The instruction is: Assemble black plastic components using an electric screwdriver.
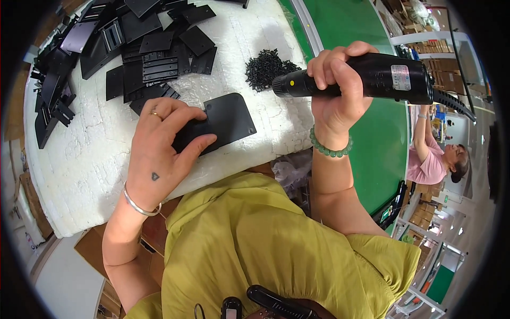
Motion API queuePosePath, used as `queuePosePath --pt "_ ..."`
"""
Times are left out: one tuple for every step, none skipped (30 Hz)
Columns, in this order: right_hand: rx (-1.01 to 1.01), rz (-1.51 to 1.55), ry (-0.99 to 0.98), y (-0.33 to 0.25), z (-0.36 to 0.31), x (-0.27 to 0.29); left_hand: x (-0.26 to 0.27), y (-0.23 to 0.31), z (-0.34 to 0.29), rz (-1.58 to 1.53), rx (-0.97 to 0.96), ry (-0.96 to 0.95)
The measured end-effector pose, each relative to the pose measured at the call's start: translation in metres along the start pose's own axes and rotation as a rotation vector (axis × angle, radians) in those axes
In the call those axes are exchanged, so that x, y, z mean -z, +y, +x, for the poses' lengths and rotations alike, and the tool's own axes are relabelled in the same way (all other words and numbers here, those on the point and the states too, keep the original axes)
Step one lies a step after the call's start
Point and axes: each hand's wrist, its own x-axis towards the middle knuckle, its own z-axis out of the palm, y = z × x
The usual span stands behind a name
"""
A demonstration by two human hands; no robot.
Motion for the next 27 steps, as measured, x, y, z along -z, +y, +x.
queuePosePath --pt "0.001 0.001 0.009 0.000 0.000 0.001 0.000 0.001 0.003 0.005 0.002 -0.001" --pt "0.019 0.034 0.002 -0.002 0.001 0.002 -0.001 0.003 0.008 0.001 0.004 -0.036" --pt "0.035 0.074 -0.009 -0.003 0.002 0.003 -0.001 0.002 0.011 0.001 0.010 -0.069" --pt "0.027 0.112 -0.013 -0.008 0.002 0.004 -0.003 0.001 0.016 0.010 0.015 -0.067" --pt "0.051 0.132 -0.085 -0.011 0.003 0.007 -0.006 -0.002 0.022 0.028 -0.080 -0.049" --pt "0.060 0.118 -0.074 -0.016 0.004 0.007 -0.012 -0.004 0.030 0.038 -0.180 -0.035" --pt "0.067 0.111 -0.069 -0.021 0.004 0.005 -0.019 -0.006 0.037 0.045 -0.177 -0.031" --pt "0.071 0.092 -0.095 -0.026 0.005 0.002 -0.028 -0.007 0.045 0.027 -0.257 0.002" --pt "0.073 0.096 -0.099 -0.028 0.006 0.001 -0.038 -0.009 0.053 0.006 -0.340 0.035" --pt "0.087 0.100 -0.116 -0.032 0.006 0.001 -0.047 -0.010 0.062 0.009 -0.343 0.037" --pt "0.101 0.104 -0.133 -0.036 0.006 0.001 -0.056 -0.012 0.069 -0.011 -0.375 0.017" --pt "0.105 0.108 -0.147 -0.038 0.006 0.000 -0.063 -0.013 0.074 -0.031 -0.408 -0.006" --pt "0.109 0.113 -0.149 -0.040 0.006 0.001 -0.065 -0.014 0.076 -0.025 -0.410 -0.004" --pt "0.111 0.122 -0.168 -0.041 0.006 0.001 -0.067 -0.015 0.078 -0.039 -0.454 0.007" --pt "0.114 0.123 -0.178 -0.043 0.005 0.004 -0.069 -0.013 0.080 -0.061 -0.503 0.010" --pt "0.119 0.127 -0.204 -0.045 0.005 0.006 -0.068 -0.011 0.081 -0.053 -0.495 0.019" --pt "0.121 0.126 -0.201 -0.045 0.006 0.007 -0.067 -0.009 0.082 -0.055 -0.498 0.016" --pt "0.129 0.139 -0.228 -0.041 0.006 0.007 -0.066 -0.011 0.081 -0.044 -0.492 0.010" --pt "0.137 0.151 -0.257 -0.037 0.006 0.006 -0.066 -0.014 0.080 -0.033 -0.485 0.005" --pt "0.134 0.156 -0.258 -0.034 0.005 0.005 -0.066 -0.017 0.078 -0.030 -0.481 0.005" --pt "0.147 0.154 -0.275 -0.033 0.005 0.003 -0.066 -0.018 0.077 -0.031 -0.493 0.016" --pt "0.161 0.152 -0.293 -0.034 0.004 0.002 -0.067 -0.019 0.076 -0.032 -0.506 0.027" --pt "0.161 0.156 -0.297 -0.036 0.003 -0.001 -0.067 -0.017 0.074 -0.028 -0.504 0.031" --pt "0.171 0.118 -0.321 -0.038 0.002 -0.005 -0.066 -0.015 0.073 -0.013 -0.489 0.027" --pt "0.181 0.079 -0.345 -0.040 0.000 -0.008 -0.066 -0.013 0.073 0.001 -0.475 0.023" --pt "0.197 0.022 -0.326 -0.042 -0.003 -0.011 -0.067 -0.013 0.072 0.035 -0.455 -0.007" --pt "0.201 0.084 -0.383 -0.044 -0.003 -0.009 -0.066 -0.010 0.072 0.034 -0.458 -0.004"
